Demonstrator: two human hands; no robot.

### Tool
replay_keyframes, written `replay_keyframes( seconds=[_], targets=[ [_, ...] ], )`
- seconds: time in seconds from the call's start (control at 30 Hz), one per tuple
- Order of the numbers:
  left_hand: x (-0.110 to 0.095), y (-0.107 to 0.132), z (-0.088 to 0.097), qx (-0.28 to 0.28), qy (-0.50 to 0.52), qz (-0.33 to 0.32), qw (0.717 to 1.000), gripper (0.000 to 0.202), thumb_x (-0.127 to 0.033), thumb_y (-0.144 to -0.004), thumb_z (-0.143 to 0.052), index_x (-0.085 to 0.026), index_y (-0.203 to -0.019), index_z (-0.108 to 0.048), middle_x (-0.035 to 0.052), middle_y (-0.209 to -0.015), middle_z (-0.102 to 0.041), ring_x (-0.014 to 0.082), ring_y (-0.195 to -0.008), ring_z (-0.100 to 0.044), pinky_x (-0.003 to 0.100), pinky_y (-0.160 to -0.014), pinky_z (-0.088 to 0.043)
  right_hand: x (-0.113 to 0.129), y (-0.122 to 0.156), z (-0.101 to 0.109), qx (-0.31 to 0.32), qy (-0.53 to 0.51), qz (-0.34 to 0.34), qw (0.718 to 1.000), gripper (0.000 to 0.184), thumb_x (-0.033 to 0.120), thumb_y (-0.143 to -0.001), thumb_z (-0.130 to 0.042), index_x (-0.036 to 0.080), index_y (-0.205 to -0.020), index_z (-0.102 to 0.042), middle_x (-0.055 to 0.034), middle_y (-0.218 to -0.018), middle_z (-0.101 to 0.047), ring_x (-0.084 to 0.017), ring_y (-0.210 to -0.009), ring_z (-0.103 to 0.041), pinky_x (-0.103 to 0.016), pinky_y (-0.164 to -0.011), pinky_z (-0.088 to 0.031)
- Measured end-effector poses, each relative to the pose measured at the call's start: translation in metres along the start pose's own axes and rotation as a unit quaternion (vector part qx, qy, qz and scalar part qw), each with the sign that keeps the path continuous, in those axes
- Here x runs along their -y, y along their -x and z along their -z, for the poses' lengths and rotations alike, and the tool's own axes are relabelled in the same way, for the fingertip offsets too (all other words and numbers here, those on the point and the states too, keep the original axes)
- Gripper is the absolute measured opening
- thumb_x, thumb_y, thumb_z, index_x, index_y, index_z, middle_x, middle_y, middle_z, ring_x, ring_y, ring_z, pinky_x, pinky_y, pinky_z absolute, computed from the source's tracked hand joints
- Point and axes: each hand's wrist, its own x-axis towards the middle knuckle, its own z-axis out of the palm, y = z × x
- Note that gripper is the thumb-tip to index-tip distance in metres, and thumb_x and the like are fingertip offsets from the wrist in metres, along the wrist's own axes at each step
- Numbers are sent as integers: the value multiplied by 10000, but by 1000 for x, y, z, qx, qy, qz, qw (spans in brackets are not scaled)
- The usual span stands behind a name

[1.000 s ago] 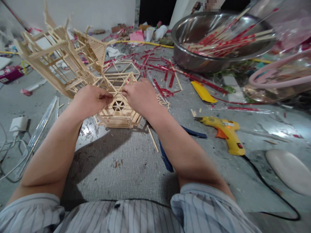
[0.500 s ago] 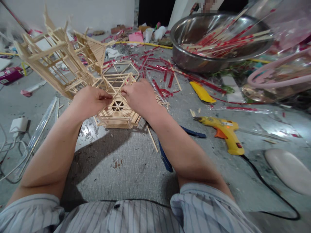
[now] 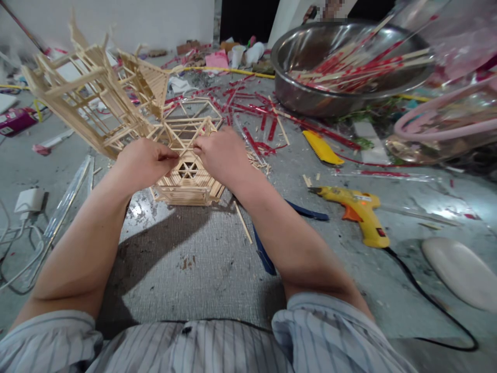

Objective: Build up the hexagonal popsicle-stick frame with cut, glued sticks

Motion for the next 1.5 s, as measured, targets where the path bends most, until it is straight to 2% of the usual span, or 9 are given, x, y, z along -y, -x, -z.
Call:
replay_keyframes(
  seconds=[0.2, 0.43, 0.67, 0.93, 1.2, 1.37, 1.5],
  targets=[
    [-1, 0, 0, 1, -18, 17, 1000, 354, -334, -849, -521, -284, -1072, -791, 67, -979, -778, 281, -1022, -686, 381, -877, -521, 0, 1, -1, -11, -6, 9, 1000, 262, 252, -961, -495, 222, -955, -756, -81, -934, -775, -228, -821, -648, -382, -821, -384],
    [1, 0, -1, -7, -13, 6, 1000, 344, -342, -831, -533, -292, -1046, -797, 60, -950, -782, 268, -995, -683, 357, -844, -521, -4, 2, -3, -26, -21, 12, 999, 309, 292, -983, -455, 261, -925, -757, -68, -886, -768, -229, -792, -632, -391, -813, -387],
    [1, 1, 2, 4, 9, -2, 1000, 348, -352, -837, -524, -274, -1035, -800, 56, -873, -778, 255, -921, -690, 359, -840, -516, -2, 2, -1, -20, -24, 11, 999, 281, 264, -962, -479, 240, -932, -758, -86, -910, -772, -243, -814, -644, -399, -820, -382],
    [0, 1, 2, 5, 2, 6, 1000, 343, -356, -841, -529, -271, -1033, -800, 64, -843, -773, 261, -929, -691, 359, -845, -514, -3, 1, -2, -21, -24, 11, 999, 256, 259, -952, -506, 248, -923, -760, -76, -897, -770, -234, -794, -637, -398, -818, -379],
    [-1, 3, 3, -1, 3, 9, 1000, 366, -338, -835, -510, -272, -1048, -799, 76, -919, -777, 276, -945, -693, 386, -833, -516, 0, 2, 1, -13, -22, 9, 1000, 268, 240, -941, -491, 225, -936, -759, -92, -894, -767, -240, -809, -644, -403, -823, -383],
    [-1, 2, 2, -6, 10, 11, 1000, 348, -358, -831, -520, -276, -1022, -799, 56, -816, -767, 243, -917, -686, 334, -824, -517, 0, 2, 1, -23, -27, 14, 999, 265, 284, -943, -501, 212, -923, -755, -98, -896, -767, -236, -816, -646, -391, -821, -379],
    [-1, 2, 3, -2, 10, 12, 1000, 361, -363, -835, -515, -268, -1032, -801, 77, -861, -770, 263, -914, -691, 362, -827, -512, 2, 0, 1, -11, -25, 1, 1000, 265, 318, -949, -517, 197, -914, -750, -106, -897, -766, -239, -826, -656, -394, -836, -376]
  ],
)
